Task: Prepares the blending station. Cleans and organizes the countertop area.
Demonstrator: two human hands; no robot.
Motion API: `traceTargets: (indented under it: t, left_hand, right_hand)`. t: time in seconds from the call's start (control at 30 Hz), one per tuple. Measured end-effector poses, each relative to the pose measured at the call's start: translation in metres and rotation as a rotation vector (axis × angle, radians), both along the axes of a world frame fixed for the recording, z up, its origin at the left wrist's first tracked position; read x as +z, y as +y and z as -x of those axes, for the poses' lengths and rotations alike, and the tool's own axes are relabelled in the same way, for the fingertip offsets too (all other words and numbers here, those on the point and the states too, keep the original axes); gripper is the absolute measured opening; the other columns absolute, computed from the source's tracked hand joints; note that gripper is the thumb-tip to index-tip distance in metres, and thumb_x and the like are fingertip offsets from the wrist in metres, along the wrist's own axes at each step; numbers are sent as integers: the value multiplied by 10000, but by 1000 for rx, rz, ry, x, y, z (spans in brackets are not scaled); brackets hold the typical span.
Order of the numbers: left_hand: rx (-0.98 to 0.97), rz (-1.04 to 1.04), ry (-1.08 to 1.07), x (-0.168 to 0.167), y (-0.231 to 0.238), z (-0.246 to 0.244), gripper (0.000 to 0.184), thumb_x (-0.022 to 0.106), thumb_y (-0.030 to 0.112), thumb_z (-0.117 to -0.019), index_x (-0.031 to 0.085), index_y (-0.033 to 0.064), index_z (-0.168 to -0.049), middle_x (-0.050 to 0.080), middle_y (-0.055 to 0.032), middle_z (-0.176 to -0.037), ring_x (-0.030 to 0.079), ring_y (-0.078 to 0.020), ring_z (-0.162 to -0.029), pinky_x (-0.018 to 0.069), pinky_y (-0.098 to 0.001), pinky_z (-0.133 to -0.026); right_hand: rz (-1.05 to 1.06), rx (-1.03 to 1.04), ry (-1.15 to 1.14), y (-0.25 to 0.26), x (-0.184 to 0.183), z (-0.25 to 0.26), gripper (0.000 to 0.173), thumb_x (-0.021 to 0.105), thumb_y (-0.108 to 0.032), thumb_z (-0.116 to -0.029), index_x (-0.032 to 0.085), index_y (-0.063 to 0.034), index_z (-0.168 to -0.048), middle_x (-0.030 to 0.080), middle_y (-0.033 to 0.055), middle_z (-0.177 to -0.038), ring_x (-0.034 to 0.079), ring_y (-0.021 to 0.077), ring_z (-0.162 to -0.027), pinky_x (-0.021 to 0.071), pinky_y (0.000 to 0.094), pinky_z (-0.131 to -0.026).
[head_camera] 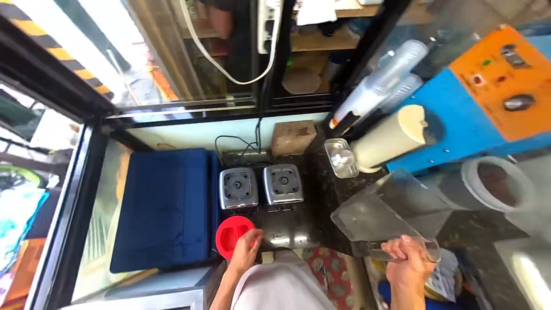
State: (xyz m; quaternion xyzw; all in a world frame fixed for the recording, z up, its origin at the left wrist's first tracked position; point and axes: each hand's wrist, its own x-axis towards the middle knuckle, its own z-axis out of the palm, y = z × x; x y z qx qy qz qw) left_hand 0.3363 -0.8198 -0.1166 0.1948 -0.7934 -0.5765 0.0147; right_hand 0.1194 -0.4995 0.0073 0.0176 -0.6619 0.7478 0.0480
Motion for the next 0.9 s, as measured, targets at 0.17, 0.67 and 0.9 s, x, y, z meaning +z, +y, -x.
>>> traceTargets:
  t: [0.17,0.67,0.9]
  left_hand:
    - [6,281,-294,19,-35,-66,414,476,324,-1063,630,70,-1352,670,-141,-1307,635,-293,-1231,491,-526,-1064]
    - [463,811,-434,18,-40,-174,379,454,333,-1017,768,142,-1108,772,-52,-1013,725,-254,-978,495,-504,-991]
    - [498,815,-431,15,-40,-172,382,483,366,-971,767,143,-1096,771,-42,-985,728,-258,-933,536,-505,-866]
  right_hand:
    - [138,399,-111,-99,-6,-17,311,580,-255,-970,621,-285,-664,485,-145,-518,448,-9,-453,432,182,-479]
    - [127,797,84,-320,-123,-18,256,667,-130,-823,534,-218,-622,536,-107,-552,509,24,-495,454,235,-511]
    - [155,853,1,-309,-129,-21,248,628,-123,-852,559,-222,-636,550,-113,-568,519,14,-516,458,217,-533]
